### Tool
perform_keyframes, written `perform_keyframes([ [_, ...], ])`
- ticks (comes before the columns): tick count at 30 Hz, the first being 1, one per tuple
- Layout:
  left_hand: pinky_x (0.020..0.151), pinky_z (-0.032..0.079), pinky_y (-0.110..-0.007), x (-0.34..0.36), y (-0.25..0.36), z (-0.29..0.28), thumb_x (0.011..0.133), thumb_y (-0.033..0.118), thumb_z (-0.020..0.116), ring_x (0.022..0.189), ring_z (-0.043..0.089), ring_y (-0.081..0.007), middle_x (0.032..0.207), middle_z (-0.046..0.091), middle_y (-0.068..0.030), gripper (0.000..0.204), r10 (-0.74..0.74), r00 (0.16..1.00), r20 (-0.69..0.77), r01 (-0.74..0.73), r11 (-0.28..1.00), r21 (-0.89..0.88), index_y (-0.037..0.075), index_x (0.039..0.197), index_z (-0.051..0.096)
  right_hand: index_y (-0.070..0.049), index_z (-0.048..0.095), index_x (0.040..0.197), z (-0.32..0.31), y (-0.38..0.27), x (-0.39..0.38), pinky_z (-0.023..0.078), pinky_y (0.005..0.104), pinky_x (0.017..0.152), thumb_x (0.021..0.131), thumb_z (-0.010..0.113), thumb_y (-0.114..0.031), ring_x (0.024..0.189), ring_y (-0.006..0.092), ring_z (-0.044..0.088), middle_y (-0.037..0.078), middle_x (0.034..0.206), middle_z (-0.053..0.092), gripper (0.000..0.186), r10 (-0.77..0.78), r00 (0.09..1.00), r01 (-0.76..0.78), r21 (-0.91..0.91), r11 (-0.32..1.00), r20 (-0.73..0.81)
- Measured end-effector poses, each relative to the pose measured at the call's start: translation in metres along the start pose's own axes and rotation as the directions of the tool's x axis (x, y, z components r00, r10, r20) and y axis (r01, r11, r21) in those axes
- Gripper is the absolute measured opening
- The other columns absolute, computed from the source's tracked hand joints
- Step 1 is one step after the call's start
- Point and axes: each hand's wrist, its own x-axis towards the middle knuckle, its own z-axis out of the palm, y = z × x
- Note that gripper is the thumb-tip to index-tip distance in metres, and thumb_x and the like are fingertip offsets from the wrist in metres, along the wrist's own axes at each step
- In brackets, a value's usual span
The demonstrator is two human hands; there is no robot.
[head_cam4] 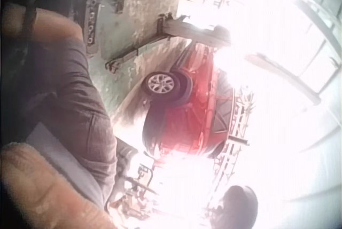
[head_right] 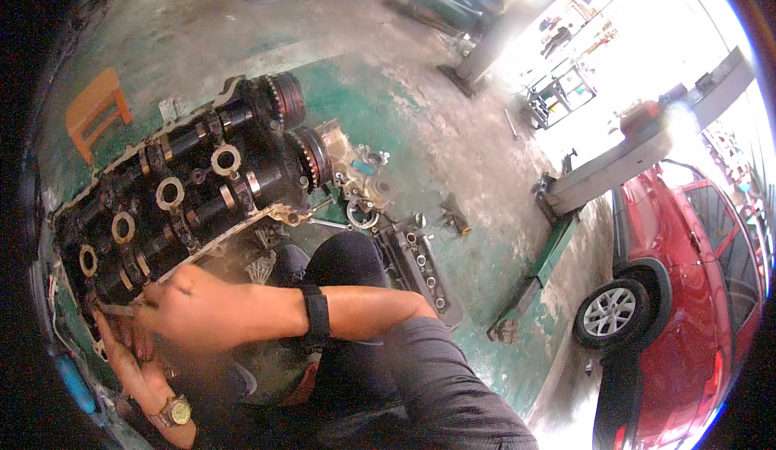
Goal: The person uses a wrench to loosen and tighten bolts on an engine cylinder head. They repeatedly adjust the tool and reposition their hands to access different bolts on the cylinder head.
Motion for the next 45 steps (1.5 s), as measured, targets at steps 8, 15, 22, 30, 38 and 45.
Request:
perform_keyframes([
  [8,0.074,0.048,-0.02,-0.003,0.001,-0.009,0.101,0.044,0.055,0.087,0.057,-0.0068,0.106,0.06,0.0004,0.043,0.12,0.98,-0.157,-0.078,0.964,0.254,0.01,0.127,0.056,0.004,0.059,0.092,0.016,-0.018,-0.004,0.046,0.0366,0.046,0.072,0.065,-0.017,0.056,0.0269,0.058,0.016,0.085,0.056,0.029,-0.13,0.99,0.116,0.219,0.969,0.051],
  [15,0.08,0.053,-0.022,0.021,-0.012,-0.032,0.105,0.041,0.048,0.099,0.061,-0.0114,0.116,0.064,-0.0036,0.043,-0.051,0.99,0.128,0.072,0.985,-0.159,0.008,0.131,0.056,0.002,0.059,0.09,0.018,-0.027,0.001,0.047,0.0363,0.049,0.072,0.065,-0.017,0.058,0.0257,0.059,0.015,0.081,0.057,0.027,-0.148,0.989,0.148,0.08,0.986,-0.003],
  [22,0.046,0.041,-0.029,0.01,-0.037,-0.037,0.106,0.036,0.038,0.053,0.048,-0.0165,0.069,0.05,-0.0045,0.038,0.114,0.919,0.378,0.008,0.951,-0.308,0.002,0.112,0.056,-0.01,0.059,0.089,0.006,-0.038,0.028,0.048,0.0325,0.046,0.074,0.07,-0.02,0.056,0.019,0.06,0.002,0.072,0.054,0.021,-0.187,0.944,0.188,0.024,0.982,0.273],
  [30,0.043,0.037,-0.03,0.009,-0.035,-0.015,0.105,0.033,0.048,0.047,0.04,-0.0133,0.061,0.045,-0.0026,0.03,0.146,0.902,0.407,-0.042,0.966,-0.255,0.005,0.113,0.055,-0.008,0.059,0.08,0.012,-0.053,0.055,0.046,0.0338,0.045,0.072,0.081,-0.034,0.05,0.0221,0.057,0.003,0.064,0.053,0.035,-0.13,0.967,0.111,0.095,0.989,0.219],
  [38,0.052,0.037,-0.025,-0.008,-0.027,-0.007,0.102,0.042,0.054,0.059,0.045,-0.0101,0.069,0.043,0.0026,0.033,0.04,0.972,0.231,0.0,0.985,-0.171,0.011,0.11,0.06,-0.007,0.054,0.078,0.023,-0.067,0.068,0.048,0.0331,0.045,0.074,0.066,-0.018,0.052,0.0205,0.061,0.006,0.065,0.056,0.017,-0.192,0.907,0.204,0.009,0.979,0.376],
  [45,0.076,0.051,-0.037,-0.026,-0.008,-0.015,0.1,0.036,0.057,0.081,0.061,-0.023,0.088,0.062,-0.0088,0.034,-0.071,0.968,0.239,0.2,0.797,-0.57,0.003,0.097,0.064,-0.009,0.058,0.077,0.07,-0.076,0.096,0.049,0.0369,0.05,0.074,0.061,-0.016,0.057,0.0229,0.064,0.004,0.062,0.057,0.008,-0.284,0.931,0.284,0.034,0.958,0.227],
])
